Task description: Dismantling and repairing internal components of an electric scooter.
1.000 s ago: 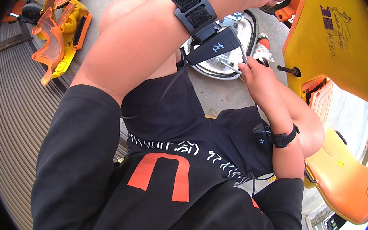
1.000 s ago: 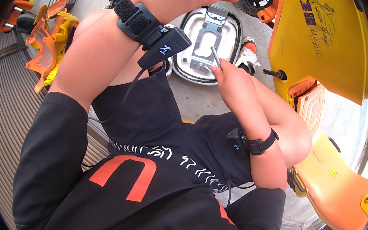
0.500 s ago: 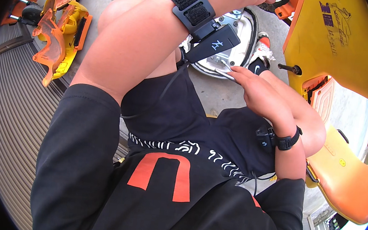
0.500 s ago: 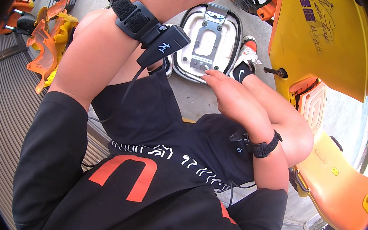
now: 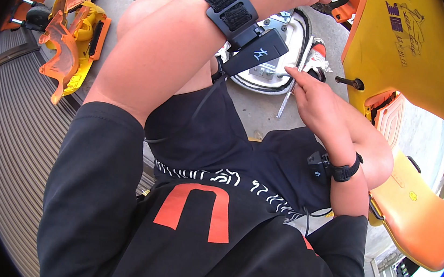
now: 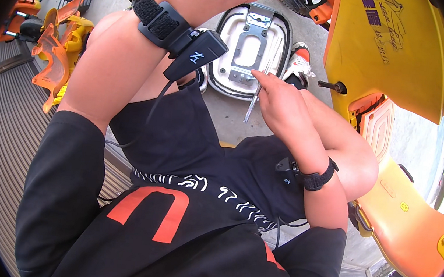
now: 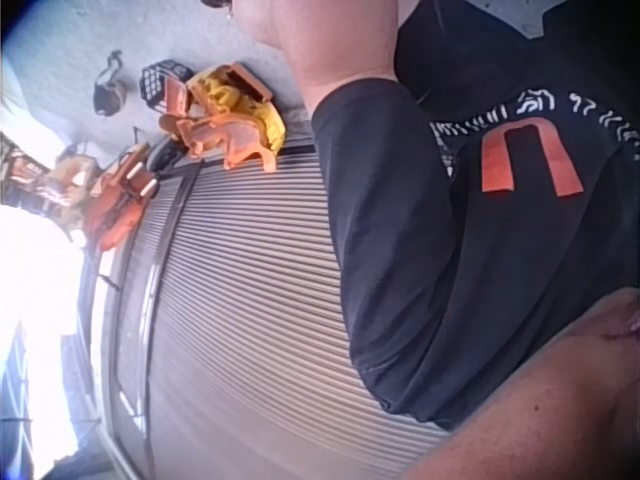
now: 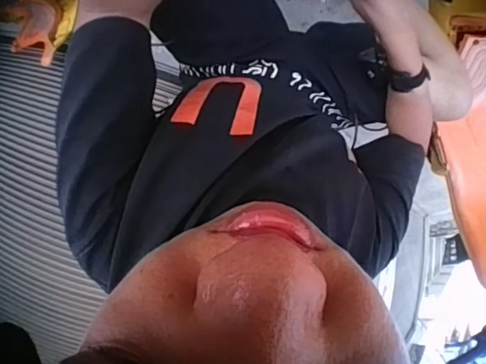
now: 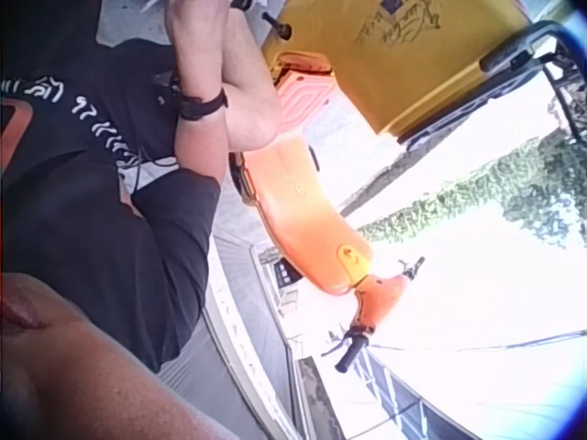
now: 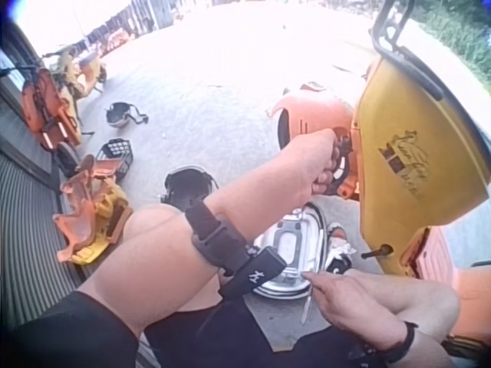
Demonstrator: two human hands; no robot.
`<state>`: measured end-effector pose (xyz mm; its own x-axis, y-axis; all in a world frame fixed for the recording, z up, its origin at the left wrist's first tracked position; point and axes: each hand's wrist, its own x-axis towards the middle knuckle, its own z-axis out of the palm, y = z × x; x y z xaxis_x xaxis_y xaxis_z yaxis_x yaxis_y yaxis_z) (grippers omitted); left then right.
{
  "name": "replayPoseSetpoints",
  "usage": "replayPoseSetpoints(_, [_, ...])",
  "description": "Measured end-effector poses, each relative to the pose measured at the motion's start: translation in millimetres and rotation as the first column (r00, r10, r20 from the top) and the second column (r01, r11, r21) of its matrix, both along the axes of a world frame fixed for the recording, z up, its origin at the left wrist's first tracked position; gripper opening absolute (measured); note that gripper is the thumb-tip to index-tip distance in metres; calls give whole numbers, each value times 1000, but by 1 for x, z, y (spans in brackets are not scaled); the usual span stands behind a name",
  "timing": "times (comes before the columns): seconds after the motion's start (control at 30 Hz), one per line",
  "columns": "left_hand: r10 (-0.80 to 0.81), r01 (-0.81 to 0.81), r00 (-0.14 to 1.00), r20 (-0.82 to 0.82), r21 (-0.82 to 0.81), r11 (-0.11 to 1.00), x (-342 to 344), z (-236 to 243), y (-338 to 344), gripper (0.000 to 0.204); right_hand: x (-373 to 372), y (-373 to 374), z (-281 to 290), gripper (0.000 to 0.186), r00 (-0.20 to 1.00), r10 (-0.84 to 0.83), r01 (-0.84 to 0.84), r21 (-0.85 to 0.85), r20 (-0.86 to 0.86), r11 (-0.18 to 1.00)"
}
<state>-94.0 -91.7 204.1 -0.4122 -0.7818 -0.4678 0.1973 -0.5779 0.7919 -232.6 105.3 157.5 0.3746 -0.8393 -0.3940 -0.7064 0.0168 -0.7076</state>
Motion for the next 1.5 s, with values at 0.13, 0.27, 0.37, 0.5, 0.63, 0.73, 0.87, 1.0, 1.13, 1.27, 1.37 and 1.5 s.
replayPoseSetpoints(0.13, [-1, 1, 1000, 19, 12, 1000, 0, 1, 0, 18, 4, 0, 3, 39, 997, 71, -77, -259, -35, 963])
replayPoseSetpoints(0.27, [-4, 4, 1000, 15, 6, 1000, 0, 2, 1, 18, 5, 0, 1, 41, 999, 21, -25, -101, -37, 995])
replayPoseSetpoints(0.37, [-2, 2, 1000, 5, 3, 1000, 1, 1, 2, 18, 1, -2, -4, 42, 976, 177, -204, -257, -124, 945])
replayPoseSetpoints(0.5, [5, -5, 1000, 0, 6, 1000, 0, 0, 1, 18, -4, 0, -13, 45, 905, 211, -406, -601, -369, 688])
replayPoseSetpoints(0.63, [5, -5, 1000, -9, 3, 1000, 0, -1, 0, 18, -3, 1, -20, 42, 918, 27, -271, -578, -395, 770])
replayPoseSetpoints(0.73, [-9, 9, 999, -40, 0, 1000, 2, -1, 0, 18, -2, -2, -17, 38, 975, 45, -125, -370, -217, 921])
replayPoseSetpoints(0.87, [-5, 5, 1000, -25, 4, 1000, 3, 1, 0, 18, 1, 0, -5, 40, 990, 62, -97, -301, -123, 949])
replayPoseSetpoints(1.0, [0, 0, 1000, -8, 11, 1000, 3, 3, 2, 17, 4, -3, 2, 49, 998, 28, -35, -118, -62, 992])
replayPoseSetpoints(1.13, [6, -6, 1000, -9, 7, 1000, 5, 2, 1, 16, 0, -8, -2, 43, 977, 112, -132, -104, -181, 986])
replayPoseSetpoints(1.27, [3, -3, 1000, -7, 6, 1000, 3, 1, 0, 17, -2, -2, -9, 35, 911, 113, -323, -515, -397, 795])
replayPoseSetpoints(1.37, [1, -1, 1000, -3, 5, 1000, 3, 0, 1, 18, 2, 3, -14, 29, 924, -23, -222, -587, -381, 779])
replayPoseSetpoints(1.5, [-3, 3, 1000, 3, -3, 1000, 4, 1, 2, 19, 2, 1, -13, 25, 964, 58, -139, -308, -258, 941])
